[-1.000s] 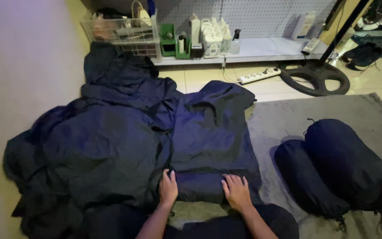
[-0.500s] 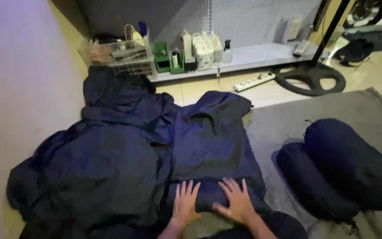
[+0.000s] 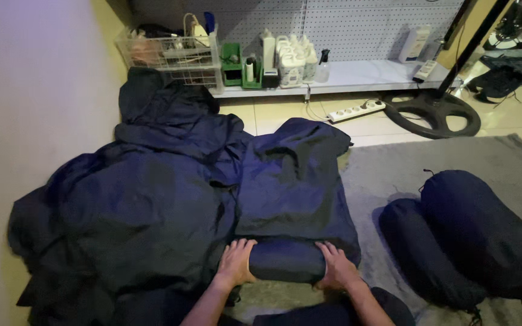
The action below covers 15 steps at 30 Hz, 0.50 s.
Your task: The person folds and rolls a large piece of dark fabric while sitting on the floor.
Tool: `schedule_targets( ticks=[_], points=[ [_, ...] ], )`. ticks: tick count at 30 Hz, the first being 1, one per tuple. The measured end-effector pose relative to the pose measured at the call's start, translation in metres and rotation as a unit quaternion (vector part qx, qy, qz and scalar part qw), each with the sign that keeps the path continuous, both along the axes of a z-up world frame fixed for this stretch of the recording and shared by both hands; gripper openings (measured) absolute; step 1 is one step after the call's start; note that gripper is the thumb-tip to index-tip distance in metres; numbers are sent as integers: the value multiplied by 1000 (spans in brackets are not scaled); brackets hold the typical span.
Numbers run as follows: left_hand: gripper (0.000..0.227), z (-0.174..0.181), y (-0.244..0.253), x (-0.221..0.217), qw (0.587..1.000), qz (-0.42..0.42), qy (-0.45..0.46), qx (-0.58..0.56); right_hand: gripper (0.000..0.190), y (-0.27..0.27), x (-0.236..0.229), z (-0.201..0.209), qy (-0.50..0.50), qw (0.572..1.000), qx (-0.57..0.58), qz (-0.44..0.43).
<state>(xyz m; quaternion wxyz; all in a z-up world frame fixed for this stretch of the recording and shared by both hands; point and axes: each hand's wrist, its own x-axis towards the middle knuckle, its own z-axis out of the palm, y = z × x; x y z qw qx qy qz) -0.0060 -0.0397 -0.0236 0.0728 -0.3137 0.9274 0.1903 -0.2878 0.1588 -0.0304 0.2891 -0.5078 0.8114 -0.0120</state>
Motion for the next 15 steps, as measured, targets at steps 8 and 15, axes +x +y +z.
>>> schedule_targets(
  ticks=[8, 15],
  points=[
    [99, 9, -12, -1, 999, -39, 3, -9, 126, 8, -10, 0, -77, 992, -6, -97],
    [138, 9, 8, -3, 992, -26, -31, -122, 90, 13, -27, -34, -99, 977, -154, -112]
  ],
)
